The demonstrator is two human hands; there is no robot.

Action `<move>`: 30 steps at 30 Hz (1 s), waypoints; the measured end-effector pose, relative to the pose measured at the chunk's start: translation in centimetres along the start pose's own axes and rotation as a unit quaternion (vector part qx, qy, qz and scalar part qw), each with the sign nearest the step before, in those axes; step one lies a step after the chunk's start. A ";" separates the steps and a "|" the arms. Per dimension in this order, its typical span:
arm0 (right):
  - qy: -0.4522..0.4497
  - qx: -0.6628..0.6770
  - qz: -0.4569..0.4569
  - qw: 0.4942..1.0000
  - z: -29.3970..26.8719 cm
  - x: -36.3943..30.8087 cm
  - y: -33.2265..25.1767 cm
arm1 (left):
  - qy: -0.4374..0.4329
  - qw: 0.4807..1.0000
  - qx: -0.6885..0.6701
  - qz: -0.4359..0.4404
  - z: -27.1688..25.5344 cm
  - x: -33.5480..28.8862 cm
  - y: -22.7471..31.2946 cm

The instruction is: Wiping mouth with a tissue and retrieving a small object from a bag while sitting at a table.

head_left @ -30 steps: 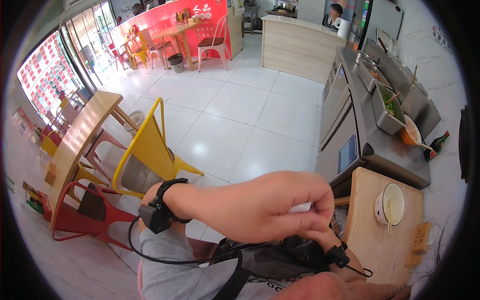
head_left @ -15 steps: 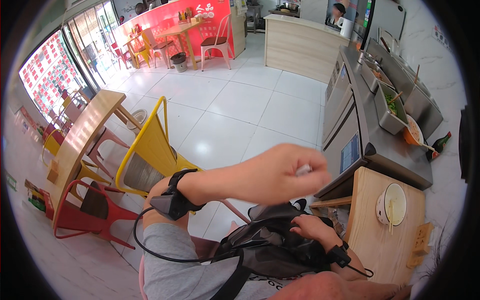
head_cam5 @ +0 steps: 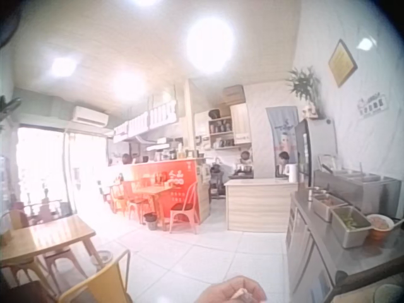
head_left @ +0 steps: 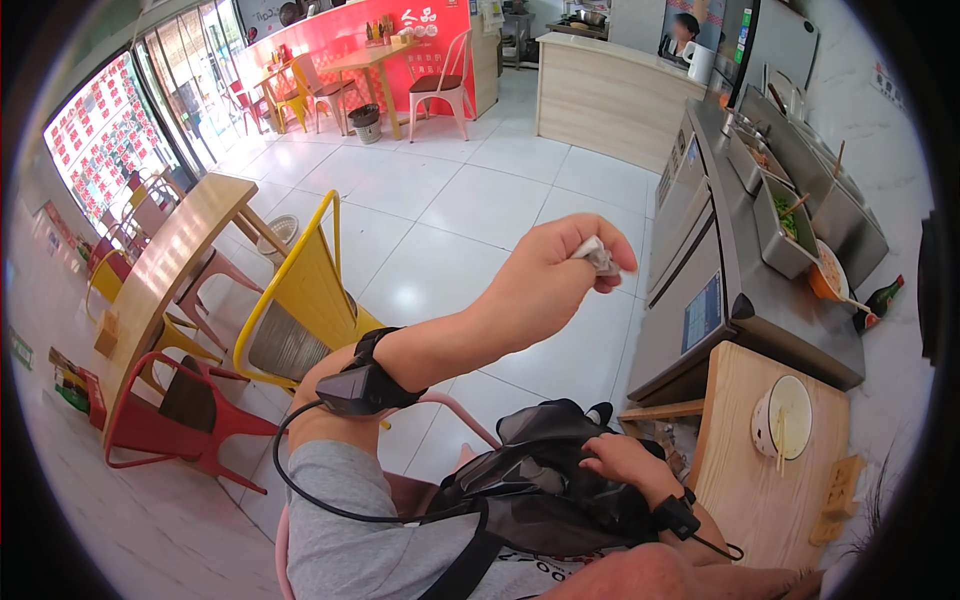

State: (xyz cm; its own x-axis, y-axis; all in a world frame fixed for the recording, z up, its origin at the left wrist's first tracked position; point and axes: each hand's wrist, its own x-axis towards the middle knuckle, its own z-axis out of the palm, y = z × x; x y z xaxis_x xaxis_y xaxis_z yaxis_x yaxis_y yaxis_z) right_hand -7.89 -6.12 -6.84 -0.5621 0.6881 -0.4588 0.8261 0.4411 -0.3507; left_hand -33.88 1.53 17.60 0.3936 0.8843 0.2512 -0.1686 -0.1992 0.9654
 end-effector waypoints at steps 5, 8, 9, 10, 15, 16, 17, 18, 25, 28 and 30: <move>0.002 0.000 -0.005 1.000 0.4 0.2 0.3 | -0.087 0.995 -0.044 0.005 1.2 -0.6 0.3; 0.002 0.002 -0.007 1.000 0.6 0.2 0.5 | -0.114 0.993 -0.022 -0.031 2.1 -1.6 0.9; 0.004 0.001 -0.009 1.000 0.7 0.2 0.6 | -0.149 0.988 0.013 -0.042 2.1 -2.0 1.3; 0.005 0.000 -0.010 1.000 0.7 0.2 0.6 | -0.183 0.981 0.048 -0.053 2.1 -2.3 1.6; 0.005 -0.002 -0.020 1.000 0.8 0.3 0.7 | -0.204 0.968 0.124 0.074 2.1 -3.2 1.9; 0.003 -0.007 -0.025 1.000 0.7 0.5 0.6 | -0.215 0.946 0.139 0.200 2.2 -3.5 1.6; 0.001 -0.001 -0.017 1.000 0.6 0.3 0.5 | -0.232 0.905 0.148 0.323 2.4 -3.6 1.4; -0.001 0.004 -0.008 1.000 0.5 0.2 0.3 | -0.235 0.905 0.145 0.324 2.7 -4.0 1.4; -0.003 0.004 -0.029 1.000 -1.6 0.7 -1.4 | -0.255 0.905 0.130 0.314 4.4 -5.6 0.9; 0.006 0.013 -0.061 0.998 -3.4 1.3 -3.7 | -0.254 0.908 0.129 0.307 4.6 -5.8 1.5; 0.013 0.017 -0.102 0.995 -4.8 2.3 -6.0 | -0.244 0.944 0.109 0.192 5.0 -6.5 1.4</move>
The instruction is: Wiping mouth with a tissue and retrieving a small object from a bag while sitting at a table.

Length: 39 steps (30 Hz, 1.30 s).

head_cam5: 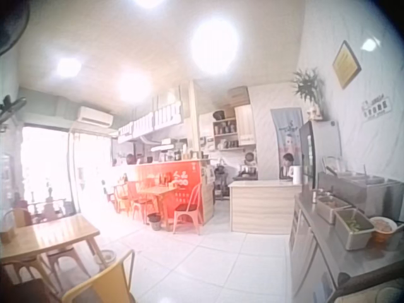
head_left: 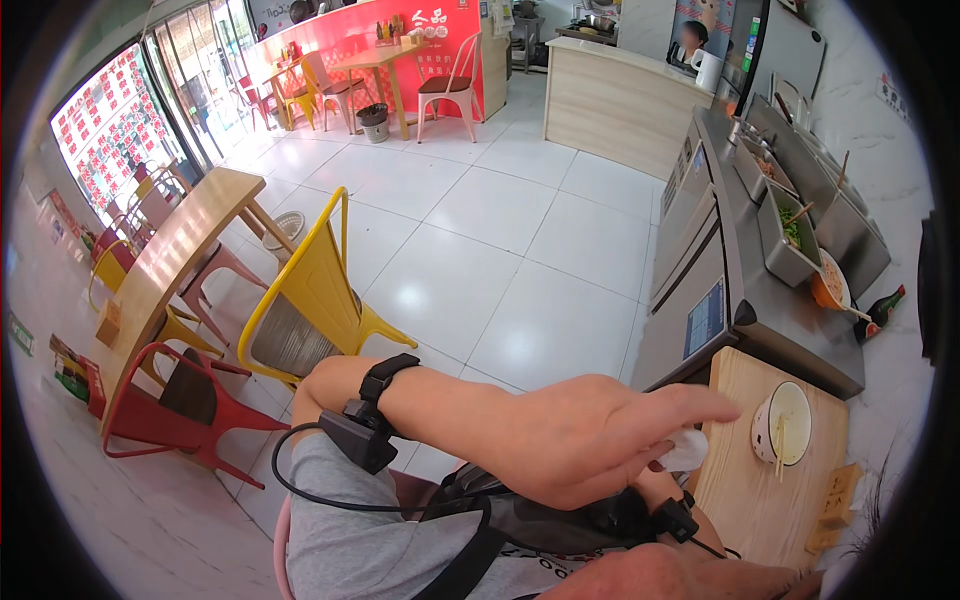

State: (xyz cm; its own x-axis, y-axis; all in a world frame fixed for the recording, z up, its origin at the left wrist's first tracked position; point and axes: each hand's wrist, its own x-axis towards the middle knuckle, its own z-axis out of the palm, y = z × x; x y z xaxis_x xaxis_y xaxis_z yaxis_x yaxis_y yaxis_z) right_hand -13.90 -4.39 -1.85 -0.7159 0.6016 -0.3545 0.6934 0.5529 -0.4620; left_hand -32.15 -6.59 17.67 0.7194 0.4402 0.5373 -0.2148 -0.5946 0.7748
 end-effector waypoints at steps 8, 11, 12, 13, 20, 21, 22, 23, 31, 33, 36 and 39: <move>0.006 0.011 -0.235 0.972 -4.8 9.8 -13.0 | -0.068 0.979 0.061 0.181 -0.4 0.3 -1.1; 0.004 0.005 -0.300 0.954 -5.4 13.8 -18.2 | -0.071 0.970 0.073 0.221 -0.5 0.2 -1.2; 0.001 0.002 -0.317 0.948 -5.4 15.0 -19.7 | -0.069 0.967 0.081 0.231 -0.5 0.2 -1.3; -0.001 -0.001 -0.333 0.943 -5.3 16.3 -21.1 | -0.070 0.967 0.080 0.231 -0.5 0.2 -1.4; -0.008 -0.027 -0.373 0.928 -1.7 23.8 -24.7 | -0.045 0.963 0.096 0.249 -0.1 0.6 -1.3; -0.001 -0.038 -0.379 0.925 -1.1 24.3 -24.7 | -0.037 0.961 0.103 0.253 0.0 0.5 -1.3; -0.001 -0.038 -0.378 0.925 -0.5 24.7 -24.8 | -0.037 0.961 0.103 0.254 0.0 0.5 -1.3; 0.009 -0.041 -0.336 0.941 -0.2 24.7 -25.0 | -0.035 0.959 0.110 0.258 0.0 0.5 -1.4; 0.040 -0.020 -0.221 0.974 0.2 20.9 -21.0 | -0.042 0.954 0.134 0.264 0.1 0.5 -1.4; 0.045 -0.011 -0.189 0.981 -0.3 18.2 -17.8 | -0.045 0.951 0.142 0.269 0.3 0.5 -1.5; 0.027 -0.001 -0.157 0.987 -0.1 14.3 -13.3 | -0.049 0.951 0.153 0.266 -0.5 0.2 -1.9; 0.023 -0.005 -0.097 0.995 0.2 9.7 -8.4 | -0.052 0.945 0.158 0.283 0.0 0.4 -1.5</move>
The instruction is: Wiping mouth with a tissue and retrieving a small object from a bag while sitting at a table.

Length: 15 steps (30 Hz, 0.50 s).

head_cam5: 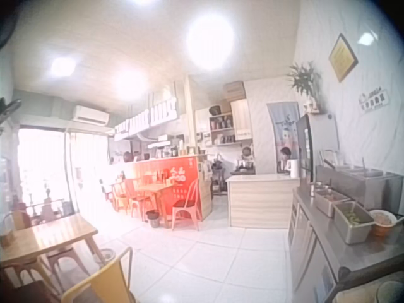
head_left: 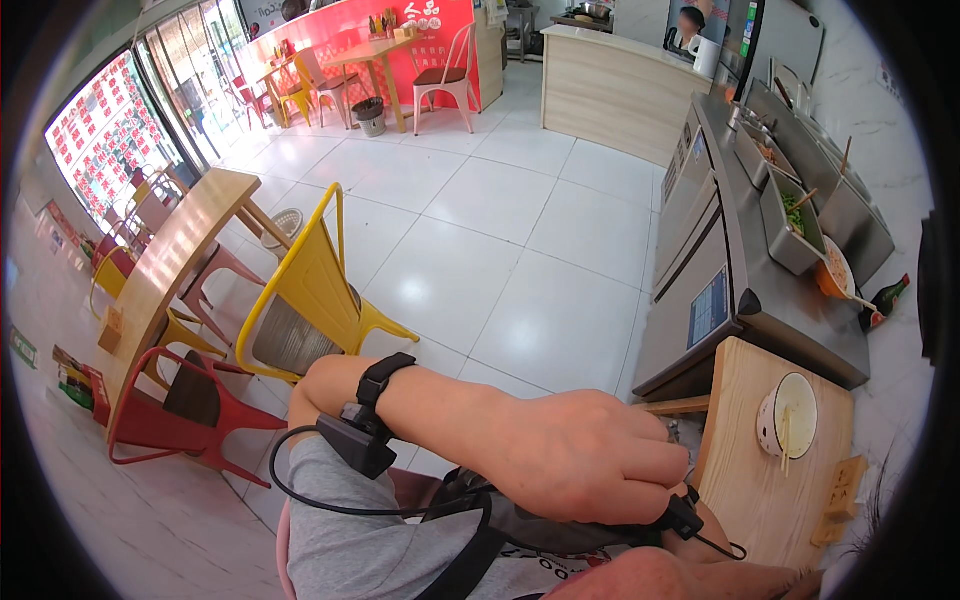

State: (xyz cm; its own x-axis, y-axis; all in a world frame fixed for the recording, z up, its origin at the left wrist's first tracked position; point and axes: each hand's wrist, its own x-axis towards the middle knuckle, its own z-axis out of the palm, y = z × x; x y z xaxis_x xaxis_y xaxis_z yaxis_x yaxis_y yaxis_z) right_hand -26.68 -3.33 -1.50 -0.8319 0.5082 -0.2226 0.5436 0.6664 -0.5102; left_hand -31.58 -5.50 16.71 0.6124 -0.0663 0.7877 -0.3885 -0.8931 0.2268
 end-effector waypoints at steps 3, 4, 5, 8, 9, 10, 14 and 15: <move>-0.021 -0.003 0.034 0.999 0.7 -3.9 3.7 | -0.006 0.999 0.030 -0.017 -0.1 -0.4 -0.1; -0.028 -0.005 0.048 0.998 0.7 -5.0 4.9 | -0.005 0.999 0.035 -0.022 -0.1 -0.5 0.0; -0.014 -0.005 0.088 0.996 1.4 -7.8 5.8 | -0.017 1.000 0.017 -0.009 0.4 0.1 0.1; -0.025 -0.010 0.127 0.992 2.4 -10.7 8.2 | -0.025 0.999 0.020 -0.022 0.6 -0.1 0.1; -0.030 -0.013 0.136 0.990 2.7 -11.6 8.8 | -0.026 0.999 0.018 -0.022 0.5 -0.2 0.0; -0.031 -0.014 0.145 0.989 3.0 -12.3 9.4 | -0.025 0.999 0.020 -0.022 0.5 -0.4 0.0; -0.034 -0.015 0.168 0.985 4.1 -14.7 11.0 | -0.030 0.999 0.026 -0.022 0.6 -0.3 0.0; -0.033 -0.016 0.172 0.984 4.3 -15.1 11.2 | -0.037 0.998 0.036 -0.022 0.6 -0.3 0.1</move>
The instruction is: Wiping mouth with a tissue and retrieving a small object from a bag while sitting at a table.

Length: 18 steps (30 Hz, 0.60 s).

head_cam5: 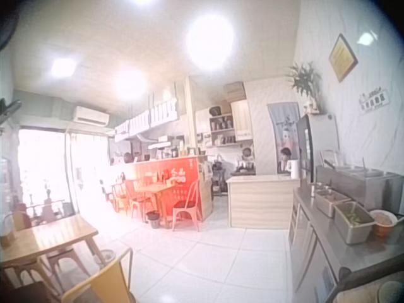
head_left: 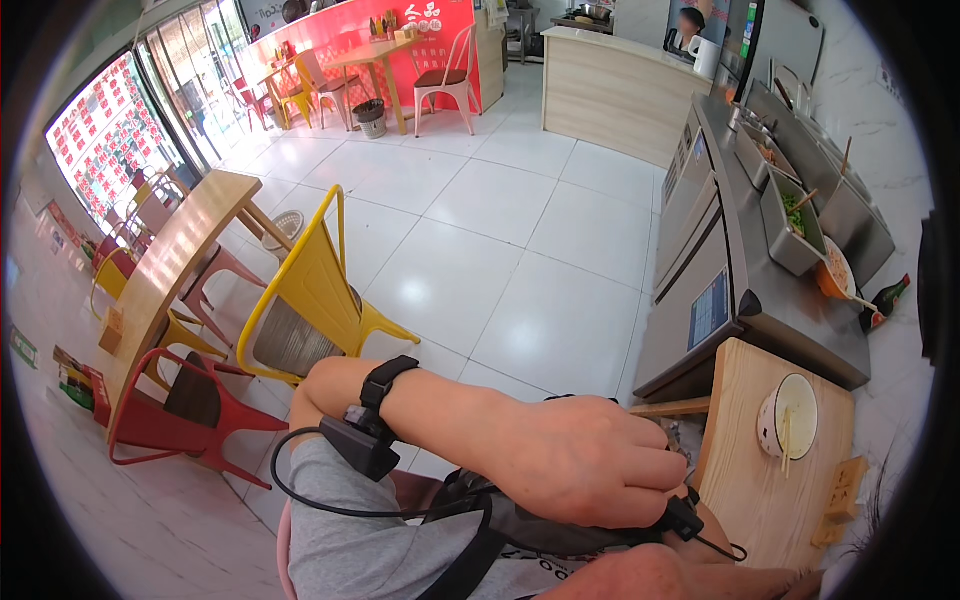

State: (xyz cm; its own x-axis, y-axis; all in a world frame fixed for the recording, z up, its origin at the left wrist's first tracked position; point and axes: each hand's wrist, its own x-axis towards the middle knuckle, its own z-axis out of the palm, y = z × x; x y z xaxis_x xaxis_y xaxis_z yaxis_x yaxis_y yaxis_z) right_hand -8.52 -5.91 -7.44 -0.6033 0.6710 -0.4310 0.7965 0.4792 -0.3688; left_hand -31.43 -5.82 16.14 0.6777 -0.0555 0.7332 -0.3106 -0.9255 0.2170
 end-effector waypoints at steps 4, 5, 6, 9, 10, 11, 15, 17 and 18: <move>0.002 -0.001 0.006 1.000 0.8 -0.3 1.0 | 0.001 1.000 0.016 0.003 0.2 -0.1 0.0; 0.003 0.001 0.007 1.000 0.9 -0.4 1.0 | -0.005 0.999 0.030 0.026 0.1 -0.1 0.0; 0.004 0.002 0.008 1.000 1.1 -0.4 1.2 | -0.012 0.998 0.045 0.050 0.0 -0.2 0.0; 0.008 0.004 0.005 1.000 1.2 -0.3 1.1 | 0.035 0.991 0.089 0.090 0.3 -0.1 0.8; 0.007 0.005 0.004 1.000 1.1 -0.4 1.0 | 0.034 0.991 0.089 0.089 0.5 -0.1 0.8; 0.004 0.007 0.010 1.000 0.7 -0.6 0.6 | 0.063 0.990 0.072 0.102 0.6 -0.2 0.8; -0.001 0.006 0.020 1.000 0.4 -0.6 0.3 | 0.158 0.985 -0.005 0.071 0.7 0.0 1.5; -0.006 0.007 0.023 1.000 0.0 -0.8 0.0 | 0.160 0.981 0.038 0.104 0.2 0.1 1.3; -0.010 0.006 0.027 1.000 -0.1 -0.8 -0.1 | 0.161 0.974 0.082 0.136 0.0 0.2 1.3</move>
State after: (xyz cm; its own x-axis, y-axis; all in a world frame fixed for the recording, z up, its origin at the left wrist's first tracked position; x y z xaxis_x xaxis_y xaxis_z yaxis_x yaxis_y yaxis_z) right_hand -8.10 -6.50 -6.98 -0.5605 0.6840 -0.4669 0.8272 0.4354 -0.3552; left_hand -31.72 -7.04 16.58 0.3331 -0.2118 0.9188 -0.3221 -0.9414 -0.1002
